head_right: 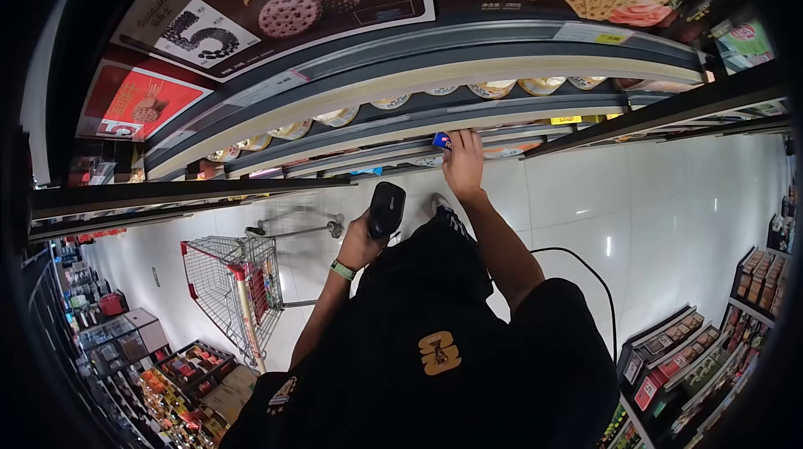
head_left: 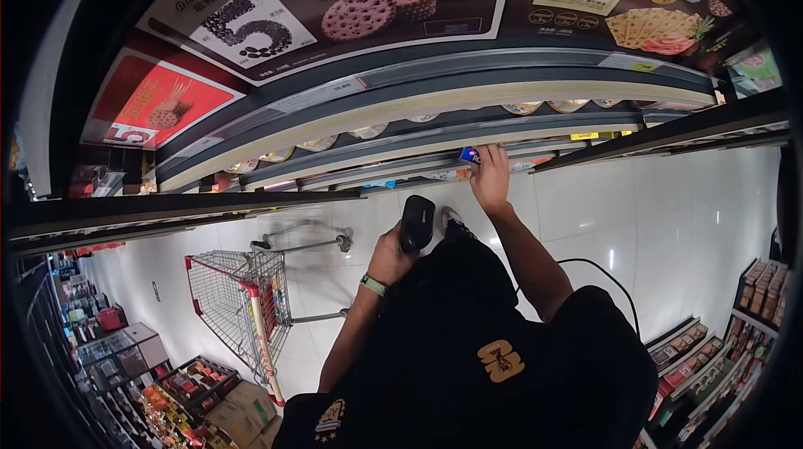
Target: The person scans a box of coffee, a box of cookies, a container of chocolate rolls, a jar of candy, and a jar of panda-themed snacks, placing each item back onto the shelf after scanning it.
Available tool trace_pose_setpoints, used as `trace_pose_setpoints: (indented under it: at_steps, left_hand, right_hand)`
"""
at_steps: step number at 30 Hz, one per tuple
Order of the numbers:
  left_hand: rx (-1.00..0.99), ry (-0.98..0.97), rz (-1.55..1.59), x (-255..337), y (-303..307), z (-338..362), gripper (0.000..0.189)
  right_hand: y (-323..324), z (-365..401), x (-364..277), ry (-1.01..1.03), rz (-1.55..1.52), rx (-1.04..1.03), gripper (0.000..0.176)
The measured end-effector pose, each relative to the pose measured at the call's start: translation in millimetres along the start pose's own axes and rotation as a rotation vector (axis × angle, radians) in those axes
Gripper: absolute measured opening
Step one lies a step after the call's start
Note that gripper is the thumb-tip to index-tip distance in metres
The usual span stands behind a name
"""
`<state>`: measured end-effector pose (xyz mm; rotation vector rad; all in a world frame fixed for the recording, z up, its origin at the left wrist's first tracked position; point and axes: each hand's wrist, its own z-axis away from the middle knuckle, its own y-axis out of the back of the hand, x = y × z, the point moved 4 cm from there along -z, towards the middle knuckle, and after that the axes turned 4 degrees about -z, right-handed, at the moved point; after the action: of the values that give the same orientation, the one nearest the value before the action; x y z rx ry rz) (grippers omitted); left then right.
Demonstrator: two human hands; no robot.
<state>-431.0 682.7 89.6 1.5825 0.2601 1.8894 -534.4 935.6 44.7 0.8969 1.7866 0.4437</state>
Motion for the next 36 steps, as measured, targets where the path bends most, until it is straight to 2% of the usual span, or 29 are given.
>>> trace_pose_setpoints:
  at_steps: [4, 6, 9, 13, 15, 18, 24, 28, 31, 33, 34, 36]
  left_hand:
    - [0.001, 0.017, 0.009, 1.5, 2.1, 6.7, 0.05]
    - [-0.002, 0.043, 0.018, 0.7, 0.9, 10.0, 0.051]
    - [0.009, 0.032, 0.049, 0.5, -1.2, 13.0, 0.053]
    - [0.028, 0.042, 0.044, -5.2, -2.5, 16.1, 0.054]
    - [0.006, 0.059, 0.019, -7.9, -4.4, 17.6, 0.053]
    - [0.017, 0.025, 0.011, -6.5, -7.4, 20.0, 0.051]
    - [0.053, 0.015, 0.027, -1.5, -9.7, 26.2, 0.05]
    - [0.081, 0.045, 0.031, -2.3, -9.8, 29.5, 0.049]
    - [0.106, 0.062, 0.046, -2.4, -10.0, 33.6, 0.049]
    - [0.102, 0.081, 0.037, -3.7, -9.9, 34.8, 0.052]
    - [0.115, 0.087, 0.044, -3.8, -8.4, 35.9, 0.052]
    - [0.144, 0.081, 0.062, -3.0, -5.5, 39.5, 0.052]
  right_hand:
    - [-21.1, -10.1, 14.7, 0.087, 0.032, -0.018, 0.037]
    - [-34.8, -14.4, 25.4, -0.01, 0.091, -0.195, 0.028]
    - [-38.4, -17.3, 27.3, -0.011, 0.07, -0.257, 0.021]
    - [-38.5, -21.9, 32.9, 0.068, 0.06, -0.277, 0.021]
    - [-47.7, -29.6, 40.1, -0.002, 0.114, -0.382, 0.017]
    - [-53.8, -38.7, 43.6, 0.023, 0.24, -0.468, 0.016]
    - [-61.1, -45.8, 41.3, -0.024, 0.268, -0.444, 0.017]
    - [-61.6, -44.5, 33.7, 0.007, 0.28, -0.503, 0.018]
    - [-64.1, -33.7, 20.2, 0.043, 0.303, -0.519, 0.027]
    - [-69.9, -22.3, 3.5, 0.196, 0.295, -0.527, 0.044]
    - [-73.3, -16.4, -3.9, 0.211, 0.295, -0.534, 0.044]
    - [-75.4, -6.4, -32.0, 0.398, 0.085, -0.422, 0.064]
